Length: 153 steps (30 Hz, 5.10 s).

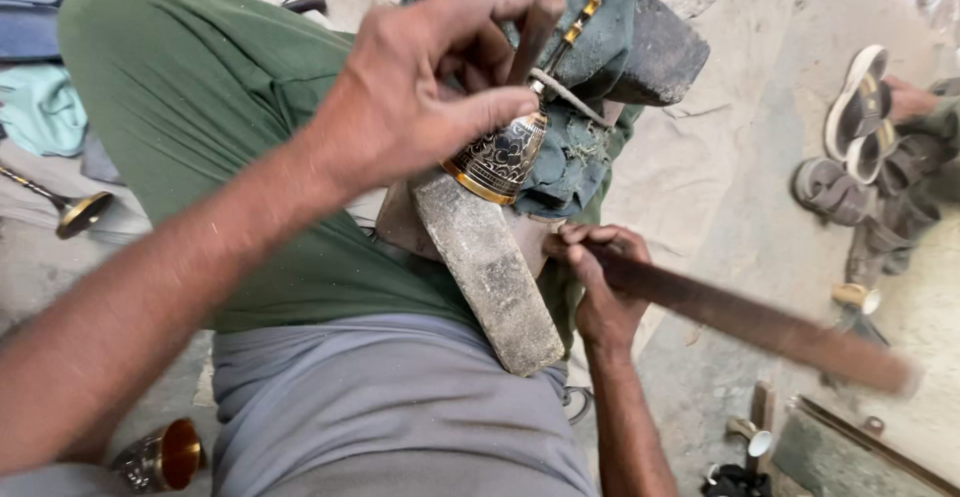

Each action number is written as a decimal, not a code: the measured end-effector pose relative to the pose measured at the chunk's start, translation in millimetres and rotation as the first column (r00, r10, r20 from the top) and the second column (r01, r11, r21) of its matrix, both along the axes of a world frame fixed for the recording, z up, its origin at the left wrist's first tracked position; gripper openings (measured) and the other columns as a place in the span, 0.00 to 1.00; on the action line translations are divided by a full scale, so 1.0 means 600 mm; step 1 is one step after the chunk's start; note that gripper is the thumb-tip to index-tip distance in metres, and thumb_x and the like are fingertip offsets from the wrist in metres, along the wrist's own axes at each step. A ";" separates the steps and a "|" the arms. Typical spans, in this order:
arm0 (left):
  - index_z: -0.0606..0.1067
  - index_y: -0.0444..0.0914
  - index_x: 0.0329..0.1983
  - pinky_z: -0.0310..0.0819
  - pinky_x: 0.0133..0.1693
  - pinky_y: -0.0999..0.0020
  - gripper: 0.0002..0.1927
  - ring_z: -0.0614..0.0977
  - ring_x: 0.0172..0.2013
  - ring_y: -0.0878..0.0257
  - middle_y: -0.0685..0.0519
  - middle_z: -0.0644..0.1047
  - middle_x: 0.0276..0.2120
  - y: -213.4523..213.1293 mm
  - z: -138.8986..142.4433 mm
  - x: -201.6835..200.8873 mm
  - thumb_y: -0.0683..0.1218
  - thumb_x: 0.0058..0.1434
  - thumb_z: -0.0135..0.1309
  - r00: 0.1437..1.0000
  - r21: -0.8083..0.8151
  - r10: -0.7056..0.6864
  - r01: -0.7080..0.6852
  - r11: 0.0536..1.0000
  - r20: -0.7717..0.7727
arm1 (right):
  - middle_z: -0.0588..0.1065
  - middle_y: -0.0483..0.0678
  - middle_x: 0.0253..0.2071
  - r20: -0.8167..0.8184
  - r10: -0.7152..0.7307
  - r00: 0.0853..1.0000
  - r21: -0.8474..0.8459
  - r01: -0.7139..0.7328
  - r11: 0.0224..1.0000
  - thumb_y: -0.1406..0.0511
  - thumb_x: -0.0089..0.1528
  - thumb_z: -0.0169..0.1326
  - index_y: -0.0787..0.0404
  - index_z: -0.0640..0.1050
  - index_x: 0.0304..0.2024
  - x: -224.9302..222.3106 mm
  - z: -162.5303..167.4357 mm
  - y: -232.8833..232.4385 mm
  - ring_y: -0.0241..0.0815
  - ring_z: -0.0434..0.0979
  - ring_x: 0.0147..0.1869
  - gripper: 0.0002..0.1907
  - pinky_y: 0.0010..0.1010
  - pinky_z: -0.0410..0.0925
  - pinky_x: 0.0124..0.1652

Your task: The person sits cross-legged on the floor with a decorative brass bell-shaped object resting on a stone block on their lap. They hold a small punch against the engraved surface and repeatedly strike it with a wooden mallet, repositioning the punch to work around the pattern, and occasionally rotate the object.

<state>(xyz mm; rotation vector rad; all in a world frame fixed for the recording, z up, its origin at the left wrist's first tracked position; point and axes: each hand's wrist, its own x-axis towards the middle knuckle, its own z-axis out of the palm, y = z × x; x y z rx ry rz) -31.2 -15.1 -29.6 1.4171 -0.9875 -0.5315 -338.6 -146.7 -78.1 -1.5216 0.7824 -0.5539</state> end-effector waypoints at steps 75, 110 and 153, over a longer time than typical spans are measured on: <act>0.73 0.38 0.61 0.86 0.40 0.76 0.19 0.85 0.35 0.69 0.53 0.79 0.39 -0.014 0.011 -0.139 0.41 0.71 0.68 0.870 0.043 0.243 -0.288 0.957 0.428 | 0.75 0.57 0.35 -0.726 -0.080 0.684 -0.685 -0.707 0.173 0.79 0.55 0.61 0.68 0.77 0.47 0.114 0.358 -0.094 0.55 0.77 0.39 0.17 0.43 0.70 0.41; 0.73 0.39 0.61 0.82 0.39 0.70 0.21 0.84 0.35 0.65 0.52 0.77 0.36 -0.018 0.013 -0.116 0.42 0.69 0.69 0.843 0.046 0.103 -0.149 0.988 0.527 | 0.75 0.58 0.30 -0.652 -0.098 0.751 -0.741 -0.606 0.290 0.77 0.61 0.61 0.72 0.78 0.47 0.060 0.331 -0.104 0.52 0.78 0.32 0.12 0.39 0.71 0.34; 0.71 0.40 0.63 0.82 0.45 0.67 0.25 0.86 0.42 0.61 0.51 0.81 0.44 -0.035 0.042 -0.065 0.41 0.66 0.68 0.894 0.038 -0.103 0.096 0.995 0.437 | 0.75 0.45 0.34 -0.277 -0.028 0.961 -0.295 -0.057 0.954 0.79 0.61 0.58 0.66 0.74 0.49 -0.010 0.209 -0.110 0.31 0.75 0.32 0.16 0.22 0.68 0.32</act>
